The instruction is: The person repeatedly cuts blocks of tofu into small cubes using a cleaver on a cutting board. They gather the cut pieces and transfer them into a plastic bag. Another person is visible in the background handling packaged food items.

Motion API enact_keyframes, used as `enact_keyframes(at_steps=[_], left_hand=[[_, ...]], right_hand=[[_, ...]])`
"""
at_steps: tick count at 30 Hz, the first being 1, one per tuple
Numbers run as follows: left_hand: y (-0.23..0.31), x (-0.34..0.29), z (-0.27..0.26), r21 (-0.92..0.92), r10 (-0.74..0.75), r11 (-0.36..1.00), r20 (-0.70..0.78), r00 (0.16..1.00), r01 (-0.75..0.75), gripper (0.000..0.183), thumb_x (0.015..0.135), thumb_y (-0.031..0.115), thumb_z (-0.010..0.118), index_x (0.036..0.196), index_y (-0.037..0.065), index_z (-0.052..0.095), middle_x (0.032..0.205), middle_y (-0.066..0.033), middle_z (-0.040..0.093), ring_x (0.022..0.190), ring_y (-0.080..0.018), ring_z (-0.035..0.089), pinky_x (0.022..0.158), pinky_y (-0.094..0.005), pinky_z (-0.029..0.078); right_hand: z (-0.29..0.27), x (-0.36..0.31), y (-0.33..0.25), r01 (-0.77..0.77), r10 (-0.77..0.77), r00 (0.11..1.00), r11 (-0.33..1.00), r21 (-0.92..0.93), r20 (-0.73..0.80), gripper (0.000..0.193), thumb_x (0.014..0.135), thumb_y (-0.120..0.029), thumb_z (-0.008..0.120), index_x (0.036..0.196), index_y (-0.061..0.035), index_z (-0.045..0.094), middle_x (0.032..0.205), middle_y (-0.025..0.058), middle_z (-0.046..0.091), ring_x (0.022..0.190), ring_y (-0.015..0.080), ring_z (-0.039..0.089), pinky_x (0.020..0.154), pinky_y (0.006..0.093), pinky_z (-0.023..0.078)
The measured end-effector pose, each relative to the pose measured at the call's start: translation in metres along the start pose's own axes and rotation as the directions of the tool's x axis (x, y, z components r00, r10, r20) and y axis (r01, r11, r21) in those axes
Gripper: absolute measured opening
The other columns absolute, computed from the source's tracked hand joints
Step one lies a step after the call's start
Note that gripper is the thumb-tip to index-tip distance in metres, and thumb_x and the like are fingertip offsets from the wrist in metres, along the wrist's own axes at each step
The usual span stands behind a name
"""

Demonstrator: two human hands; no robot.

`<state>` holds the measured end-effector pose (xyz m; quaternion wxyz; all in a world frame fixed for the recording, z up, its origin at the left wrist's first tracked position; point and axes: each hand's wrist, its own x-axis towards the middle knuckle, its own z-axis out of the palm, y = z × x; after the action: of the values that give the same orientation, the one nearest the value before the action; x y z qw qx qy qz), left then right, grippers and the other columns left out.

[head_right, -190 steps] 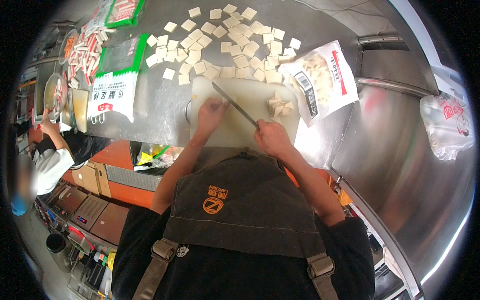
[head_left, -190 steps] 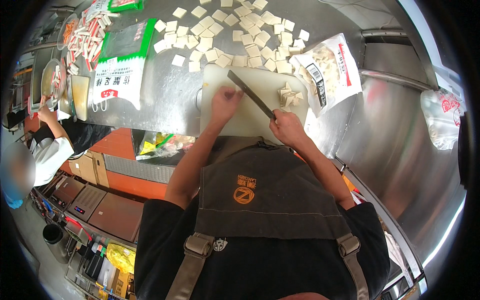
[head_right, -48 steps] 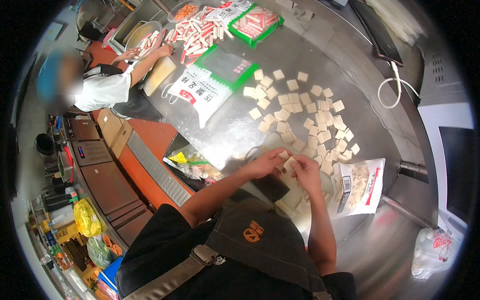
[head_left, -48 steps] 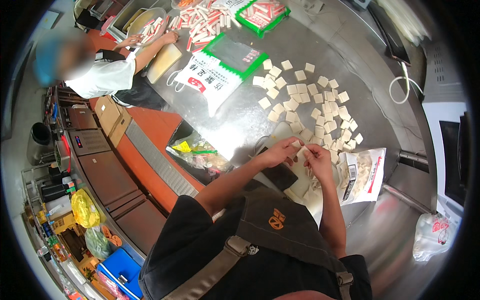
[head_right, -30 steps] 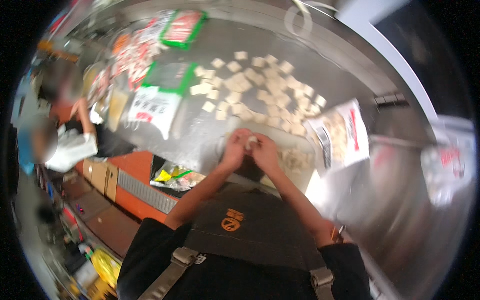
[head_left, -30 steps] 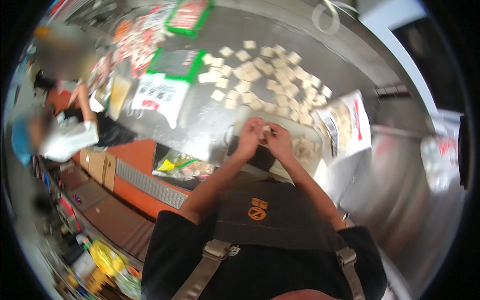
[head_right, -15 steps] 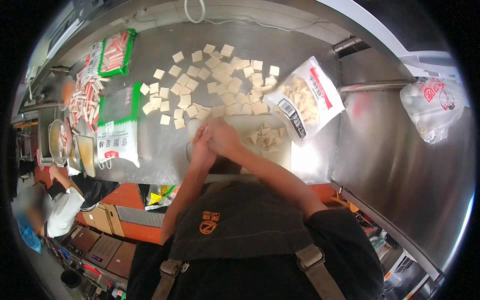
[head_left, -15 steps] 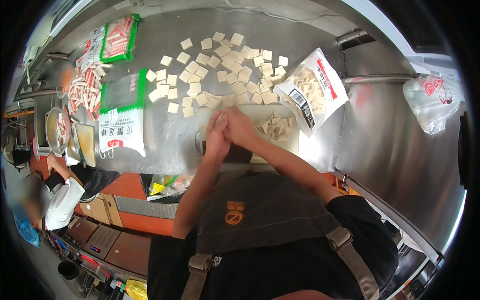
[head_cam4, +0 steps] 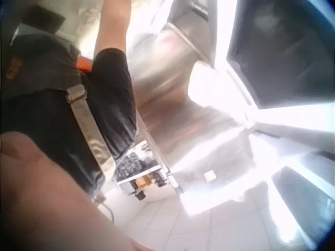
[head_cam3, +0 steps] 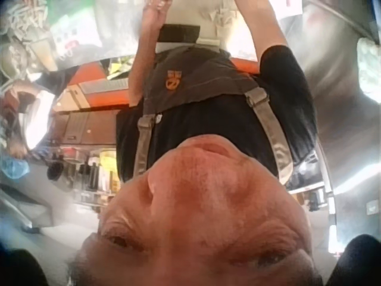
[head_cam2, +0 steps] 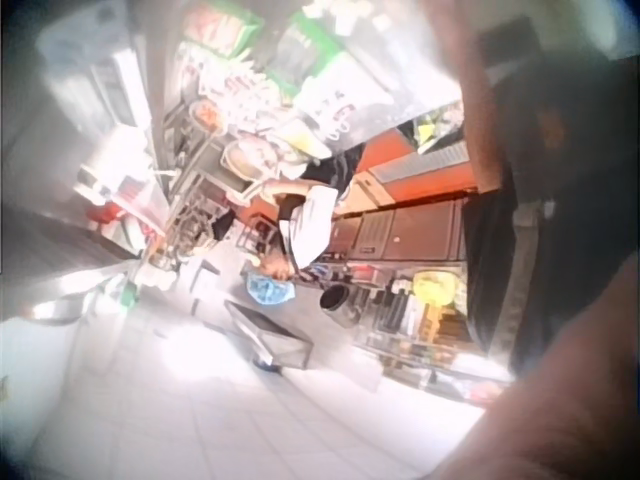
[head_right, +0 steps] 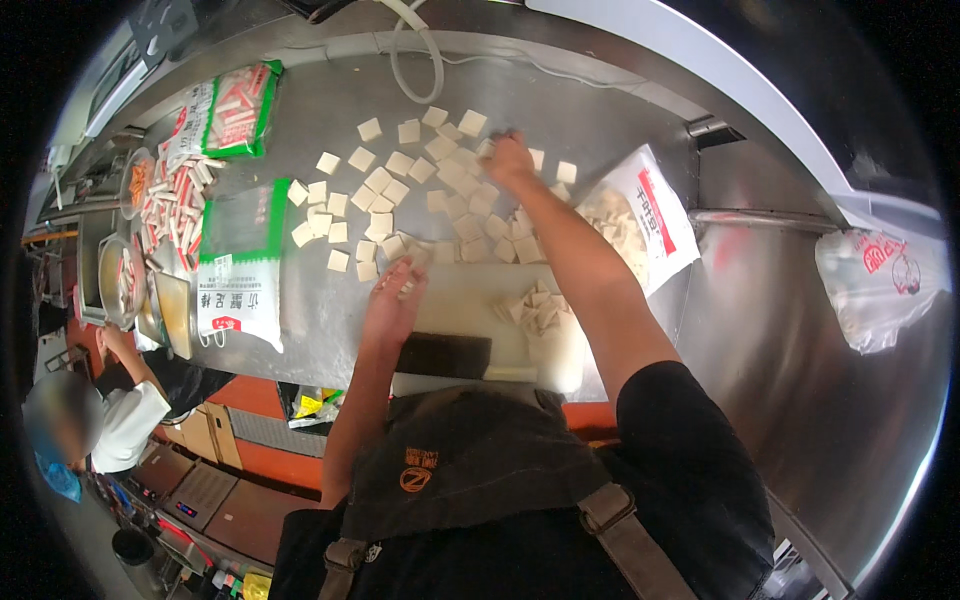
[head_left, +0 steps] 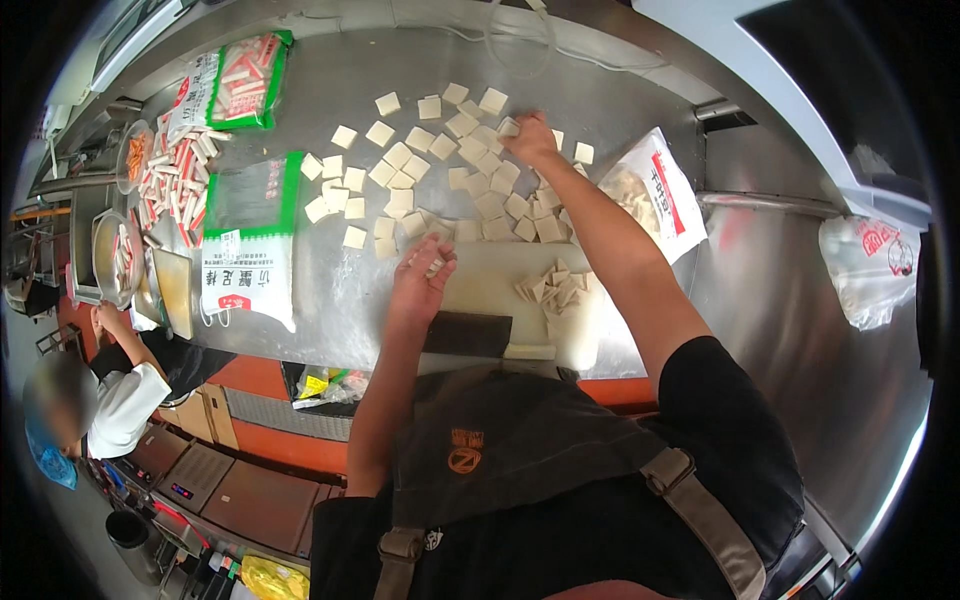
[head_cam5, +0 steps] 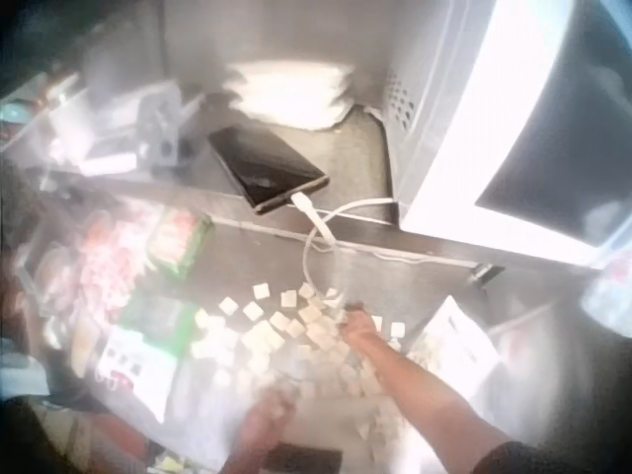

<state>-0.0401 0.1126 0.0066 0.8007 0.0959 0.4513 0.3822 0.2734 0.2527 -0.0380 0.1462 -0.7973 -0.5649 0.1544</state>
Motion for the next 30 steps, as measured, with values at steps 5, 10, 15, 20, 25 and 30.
enact_keyframes(at_steps=[5,10,15,20,25,30], left_hand=[[0.012,0.004,0.033,-0.056,-0.025,0.998,0.092,0.995,0.03,0.043,0.102,0.017,0.066,0.139,-0.001,0.054,0.11,-0.0131,0.068,0.099,-0.0249,0.067,0.094,-0.0391,0.057],[0.008,0.039,0.059,-0.034,0.074,0.997,0.108,0.991,-0.071,0.044,0.102,0.013,0.065,0.142,0.001,0.053,0.109,-0.0103,0.067,0.098,-0.0233,0.067,0.094,-0.0405,0.057],[0.0,0.054,0.063,-0.077,0.058,0.996,0.182,0.981,-0.045,0.041,0.1,0.006,0.065,0.14,0.004,0.058,0.111,-0.0084,0.067,0.103,-0.0225,0.067,0.095,-0.0434,0.058],[0.004,0.038,0.049,0.049,0.089,0.994,0.174,0.981,-0.098,0.036,0.1,0.008,0.068,0.135,0.006,0.063,0.109,-0.0062,0.067,0.098,-0.0192,0.066,0.086,-0.0403,0.061],[0.008,0.034,0.033,-0.035,-0.065,0.997,0.148,0.987,0.071,0.03,0.102,0.011,0.065,0.131,0.005,0.065,0.117,-0.0069,0.069,0.11,-0.0223,0.065,0.097,-0.0461,0.056],[0.003,0.035,0.03,-0.03,-0.011,0.999,0.14,0.99,0.015,0.031,0.101,0.012,0.065,0.131,0.002,0.063,0.11,-0.0091,0.067,0.11,-0.0209,0.063,0.101,-0.0427,0.054]], right_hand=[[0.011,-0.019,0.003,0.235,-0.234,0.972,0.972,0.006,-0.008,0.04,0.083,-0.019,0.073,0.12,-0.0056,0.066,0.119,0.0219,0.066,0.096,0.0415,0.07,0.083,0.0493,0.058],[-0.025,-0.089,-0.055,0.277,-0.274,0.961,0.93,0.242,-0.049,0.031,0.083,-0.016,0.069,0.112,-0.0045,0.062,0.096,0.0202,0.069,0.085,0.0425,0.07,0.074,0.0504,0.057],[-0.042,-0.145,-0.09,0.338,-0.347,0.931,0.937,0.089,0.114,0.026,0.085,-0.008,0.064,0.109,0.0023,0.061,0.09,0.021,0.068,0.082,0.0447,0.068,0.074,0.0519,0.057],[-0.044,-0.162,-0.079,0.371,-0.458,0.874,0.845,0.386,0.162,0.026,0.086,-0.002,0.062,0.111,0.0009,0.063,0.092,0.0206,0.067,0.09,0.0446,0.067,0.08,0.0505,0.055],[-0.046,-0.16,-0.083,0.215,-0.378,0.889,0.842,0.496,0.257,0.029,0.087,-0.003,0.065,0.116,-0.0056,0.065,0.098,0.0182,0.067,0.092,0.0414,0.066,0.08,0.0475,0.054],[-0.023,-0.164,-0.079,0.403,-0.48,0.872,0.816,0.415,0.097,0.03,0.087,-0.004,0.067,0.116,-0.0077,0.069,0.093,0.0166,0.069,0.083,0.0362,0.069,0.076,0.0414,0.056]])
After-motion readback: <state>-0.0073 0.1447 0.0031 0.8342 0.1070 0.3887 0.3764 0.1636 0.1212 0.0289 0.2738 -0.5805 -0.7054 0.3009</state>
